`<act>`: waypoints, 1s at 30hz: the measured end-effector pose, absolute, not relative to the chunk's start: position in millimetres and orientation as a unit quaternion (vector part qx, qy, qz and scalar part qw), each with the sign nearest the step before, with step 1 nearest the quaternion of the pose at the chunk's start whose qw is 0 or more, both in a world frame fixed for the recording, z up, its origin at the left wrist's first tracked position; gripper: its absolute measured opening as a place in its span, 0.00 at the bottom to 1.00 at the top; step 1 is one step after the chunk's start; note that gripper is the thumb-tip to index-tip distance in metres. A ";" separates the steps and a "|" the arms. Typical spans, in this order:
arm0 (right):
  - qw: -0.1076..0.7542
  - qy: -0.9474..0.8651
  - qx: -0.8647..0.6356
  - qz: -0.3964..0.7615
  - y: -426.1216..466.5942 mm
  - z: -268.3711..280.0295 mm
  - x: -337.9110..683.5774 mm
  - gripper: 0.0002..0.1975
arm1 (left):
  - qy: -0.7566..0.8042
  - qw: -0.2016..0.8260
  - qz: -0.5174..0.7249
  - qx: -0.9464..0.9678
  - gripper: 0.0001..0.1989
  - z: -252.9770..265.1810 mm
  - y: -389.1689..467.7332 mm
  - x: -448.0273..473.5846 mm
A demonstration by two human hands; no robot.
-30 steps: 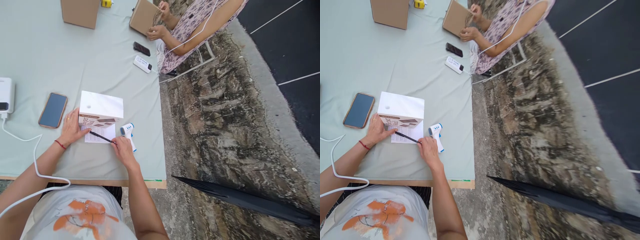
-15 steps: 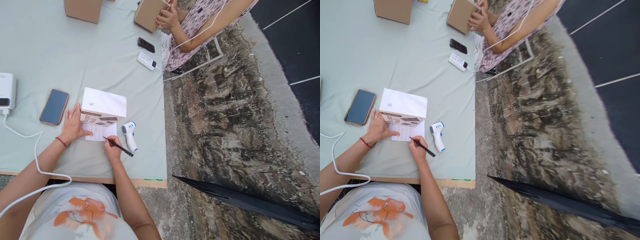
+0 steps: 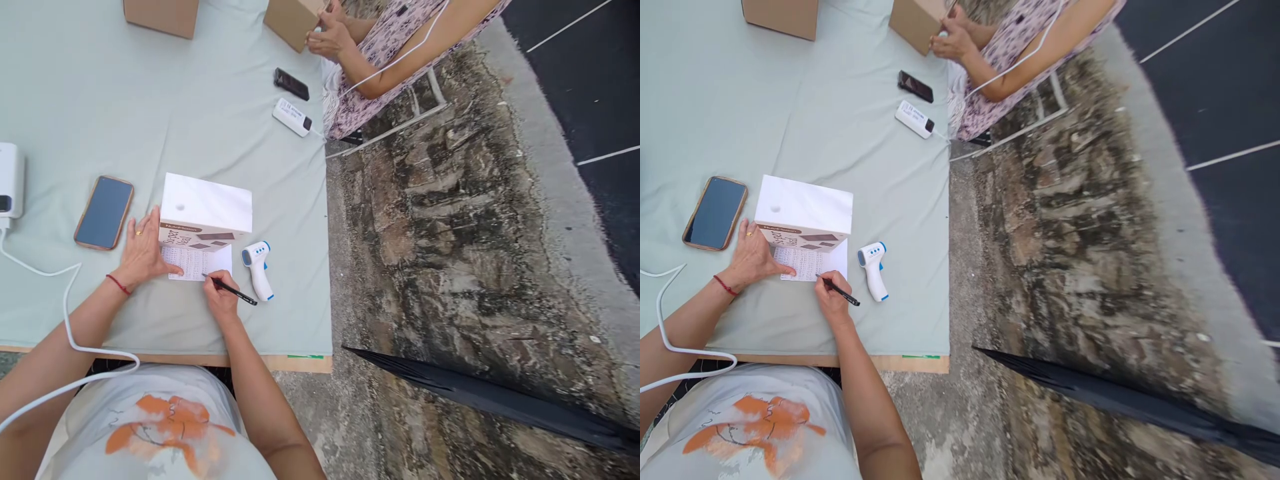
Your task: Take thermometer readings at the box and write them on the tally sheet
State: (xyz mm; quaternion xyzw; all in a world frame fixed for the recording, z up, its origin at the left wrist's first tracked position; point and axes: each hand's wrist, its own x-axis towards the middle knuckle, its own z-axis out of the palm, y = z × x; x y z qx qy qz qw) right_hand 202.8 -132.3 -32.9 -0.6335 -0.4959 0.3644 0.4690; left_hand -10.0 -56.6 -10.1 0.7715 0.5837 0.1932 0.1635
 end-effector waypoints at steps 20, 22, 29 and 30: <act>0.459 -0.477 -0.655 0.364 -132.3 -32.5 203.3 0.09 | 0.593 0.154 0.181 0.769 0.77 -9.6 -57.2 -8.1; 0.456 -0.482 -0.656 0.360 -132.3 -32.5 203.0 0.09 | 0.592 0.156 0.178 0.770 0.76 -8.9 -57.4 -8.1; 0.456 -0.492 -0.655 0.349 -132.8 -32.1 203.5 0.08 | 0.585 0.171 0.187 0.771 0.76 -5.8 -57.0 -9.1; 0.459 -0.491 -0.652 0.351 -132.9 -32.2 203.7 0.08 | 0.584 0.173 0.189 0.770 0.76 -5.6 -56.9 -9.0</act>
